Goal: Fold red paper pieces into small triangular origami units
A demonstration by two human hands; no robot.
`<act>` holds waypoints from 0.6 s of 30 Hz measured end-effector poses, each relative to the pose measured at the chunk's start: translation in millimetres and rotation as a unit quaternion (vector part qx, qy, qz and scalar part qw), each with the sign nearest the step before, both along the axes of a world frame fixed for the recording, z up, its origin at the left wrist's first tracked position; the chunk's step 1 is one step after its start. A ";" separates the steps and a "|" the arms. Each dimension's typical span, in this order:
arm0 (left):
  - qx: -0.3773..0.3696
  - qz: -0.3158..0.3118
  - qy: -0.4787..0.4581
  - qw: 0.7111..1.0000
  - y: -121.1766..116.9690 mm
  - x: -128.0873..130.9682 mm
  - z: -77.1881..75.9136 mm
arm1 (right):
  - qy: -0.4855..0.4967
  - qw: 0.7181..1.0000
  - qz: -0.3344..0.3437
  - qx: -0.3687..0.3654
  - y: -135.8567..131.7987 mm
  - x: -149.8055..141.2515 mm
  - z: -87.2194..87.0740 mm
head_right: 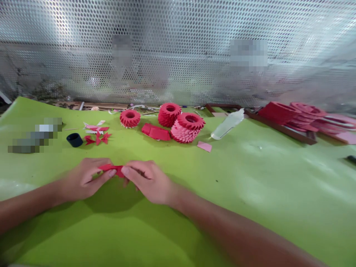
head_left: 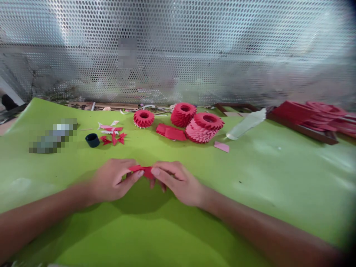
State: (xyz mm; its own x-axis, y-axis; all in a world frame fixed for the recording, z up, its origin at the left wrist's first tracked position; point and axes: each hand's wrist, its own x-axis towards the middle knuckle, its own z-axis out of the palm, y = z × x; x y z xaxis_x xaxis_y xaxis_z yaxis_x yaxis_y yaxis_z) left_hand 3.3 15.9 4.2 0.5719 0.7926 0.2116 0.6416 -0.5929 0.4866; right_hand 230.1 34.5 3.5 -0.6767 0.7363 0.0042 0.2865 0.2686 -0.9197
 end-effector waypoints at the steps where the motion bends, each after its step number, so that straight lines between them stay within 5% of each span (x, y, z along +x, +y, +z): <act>1: 0.007 0.000 -0.006 1.000 0.2 -0.2 -0.6 | 0.017 1.000 -0.007 -0.006 0.1 -0.6 0.4; 8: 0.015 -0.003 -0.009 1.000 0.6 0.0 1.0 | 0.018 1.000 -0.023 0.004 -0.7 -2.6 2.4; 18: 0.010 -0.013 -0.010 1.000 -1.9 3.4 0.9 | -0.048 0.987 -0.061 0.142 -3.7 -5.4 3.0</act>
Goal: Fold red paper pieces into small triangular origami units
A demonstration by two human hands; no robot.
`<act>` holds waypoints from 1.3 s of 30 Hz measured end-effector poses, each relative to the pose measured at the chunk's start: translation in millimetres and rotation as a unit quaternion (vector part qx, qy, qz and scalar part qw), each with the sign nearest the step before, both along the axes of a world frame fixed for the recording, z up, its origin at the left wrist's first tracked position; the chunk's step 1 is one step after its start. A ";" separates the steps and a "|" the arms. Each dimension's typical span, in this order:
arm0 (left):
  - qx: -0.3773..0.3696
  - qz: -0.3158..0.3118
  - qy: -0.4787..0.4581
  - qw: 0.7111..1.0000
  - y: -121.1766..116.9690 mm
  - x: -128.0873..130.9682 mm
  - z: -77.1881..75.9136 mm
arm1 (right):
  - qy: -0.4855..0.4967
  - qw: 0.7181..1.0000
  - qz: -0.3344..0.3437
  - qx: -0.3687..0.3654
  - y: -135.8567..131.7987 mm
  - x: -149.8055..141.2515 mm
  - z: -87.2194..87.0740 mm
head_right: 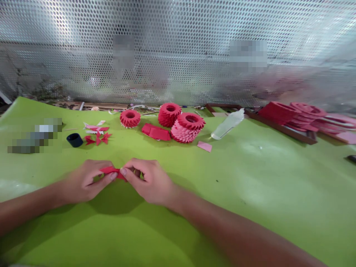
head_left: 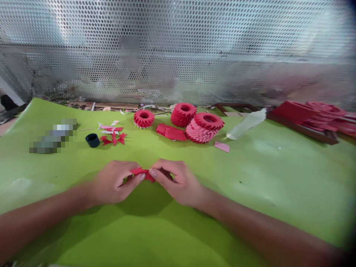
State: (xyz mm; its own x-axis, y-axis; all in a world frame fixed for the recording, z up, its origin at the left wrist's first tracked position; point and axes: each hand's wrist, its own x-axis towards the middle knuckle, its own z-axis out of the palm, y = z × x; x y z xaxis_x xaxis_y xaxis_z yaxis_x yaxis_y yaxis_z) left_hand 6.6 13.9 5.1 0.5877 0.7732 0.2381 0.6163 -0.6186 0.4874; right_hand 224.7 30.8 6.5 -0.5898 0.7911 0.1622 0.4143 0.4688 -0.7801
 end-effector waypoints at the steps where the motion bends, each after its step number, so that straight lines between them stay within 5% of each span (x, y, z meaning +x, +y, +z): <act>1: 0.000 0.001 0.000 1.000 0.0 0.1 -0.1 | -0.008 1.000 -0.004 0.003 -0.1 0.0 -0.1; 11: -0.059 0.040 -0.028 0.997 2.1 -2.1 0.3 | 0.045 0.995 -0.002 -0.091 3.0 2.5 -2.7; 25: -0.001 0.017 -0.009 1.000 0.8 0.1 0.0 | 0.034 0.997 0.000 -0.072 0.0 -1.4 1.5; 35: 0.195 0.020 0.011 0.980 -0.9 -6.4 -4.4 | 0.061 0.994 -0.040 -0.080 0.6 -2.4 0.8; 39: 0.271 -0.050 -0.075 0.958 3.0 -8.4 -2.5 | 0.102 0.984 -0.043 -0.141 2.1 -3.3 -1.9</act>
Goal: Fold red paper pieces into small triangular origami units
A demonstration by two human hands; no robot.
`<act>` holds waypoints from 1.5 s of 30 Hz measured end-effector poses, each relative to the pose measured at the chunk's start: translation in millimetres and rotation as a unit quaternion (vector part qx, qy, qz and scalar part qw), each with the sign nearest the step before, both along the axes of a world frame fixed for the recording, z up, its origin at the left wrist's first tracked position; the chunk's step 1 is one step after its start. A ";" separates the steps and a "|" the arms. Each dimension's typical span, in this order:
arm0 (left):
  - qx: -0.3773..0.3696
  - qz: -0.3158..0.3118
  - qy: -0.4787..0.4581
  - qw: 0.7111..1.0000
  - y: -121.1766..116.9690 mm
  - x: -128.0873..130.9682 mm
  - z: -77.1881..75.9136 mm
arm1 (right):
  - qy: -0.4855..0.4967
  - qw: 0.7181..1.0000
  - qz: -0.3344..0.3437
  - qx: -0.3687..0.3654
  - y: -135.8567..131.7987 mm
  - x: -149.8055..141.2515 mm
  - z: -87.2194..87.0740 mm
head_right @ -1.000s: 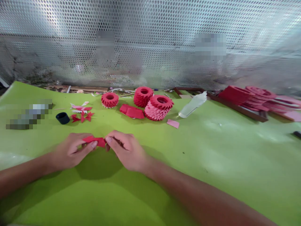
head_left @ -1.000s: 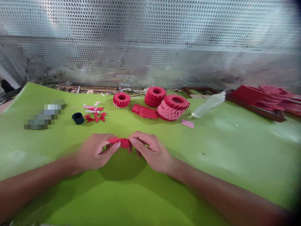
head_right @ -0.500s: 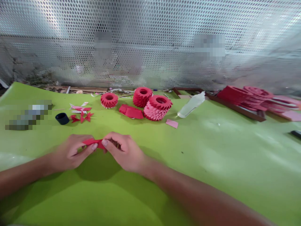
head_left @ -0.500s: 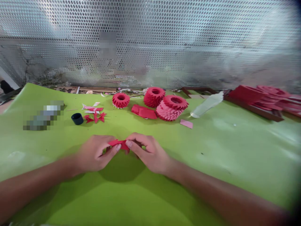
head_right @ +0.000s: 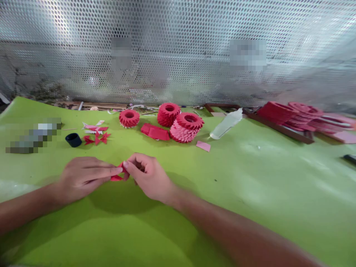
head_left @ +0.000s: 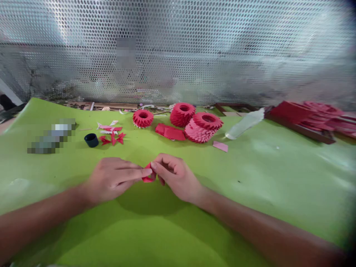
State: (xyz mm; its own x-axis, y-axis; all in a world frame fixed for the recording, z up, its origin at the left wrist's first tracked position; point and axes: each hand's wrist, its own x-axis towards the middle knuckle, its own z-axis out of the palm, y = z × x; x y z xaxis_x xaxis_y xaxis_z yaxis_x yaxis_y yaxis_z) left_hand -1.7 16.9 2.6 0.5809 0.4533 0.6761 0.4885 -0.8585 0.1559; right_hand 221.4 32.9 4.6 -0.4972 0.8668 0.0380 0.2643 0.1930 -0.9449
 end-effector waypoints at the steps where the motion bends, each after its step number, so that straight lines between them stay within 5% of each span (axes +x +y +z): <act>1: -0.001 -0.025 -0.015 1.000 1.2 0.4 0.5 | 0.010 1.000 0.003 -0.015 0.2 -0.2 -0.6; 7: -0.108 -0.063 -0.038 0.991 3.8 4.0 1.1 | 0.024 0.999 0.016 -0.039 2.1 1.2 -3.4; 12: -0.176 -0.043 -0.009 0.983 2.6 3.3 0.9 | -0.046 0.997 0.046 0.034 3.1 4.0 -3.7; 17: -0.172 -0.056 0.013 0.983 3.5 -0.3 -1.2 | -0.097 0.987 0.046 0.119 3.5 4.4 -5.4; 23: -0.174 -0.050 0.004 0.983 7.7 -5.0 -2.8 | -0.079 0.992 0.015 0.102 2.9 5.0 0.7; 28: -0.349 0.052 -0.054 0.934 2.8 -1.8 3.7 | -0.051 0.994 -0.032 0.096 0.5 4.1 3.4; 34: -0.480 0.037 0.013 0.876 -3.8 7.1 7.3 | -0.034 0.995 -0.018 0.093 -1.6 -1.3 0.3; 45: -0.457 0.086 -0.024 0.885 -0.8 10.1 7.7 | -0.106 0.991 0.049 0.060 -0.6 0.4 0.5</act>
State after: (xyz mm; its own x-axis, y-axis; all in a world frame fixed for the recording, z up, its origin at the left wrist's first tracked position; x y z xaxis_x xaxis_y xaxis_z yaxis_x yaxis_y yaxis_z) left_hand 8.4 16.0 10.4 0.4305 0.9026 0.0039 0.5731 -0.2767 0.7714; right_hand 221.8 32.2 5.1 -0.5873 0.8090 0.0241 0.4285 0.3360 -0.8387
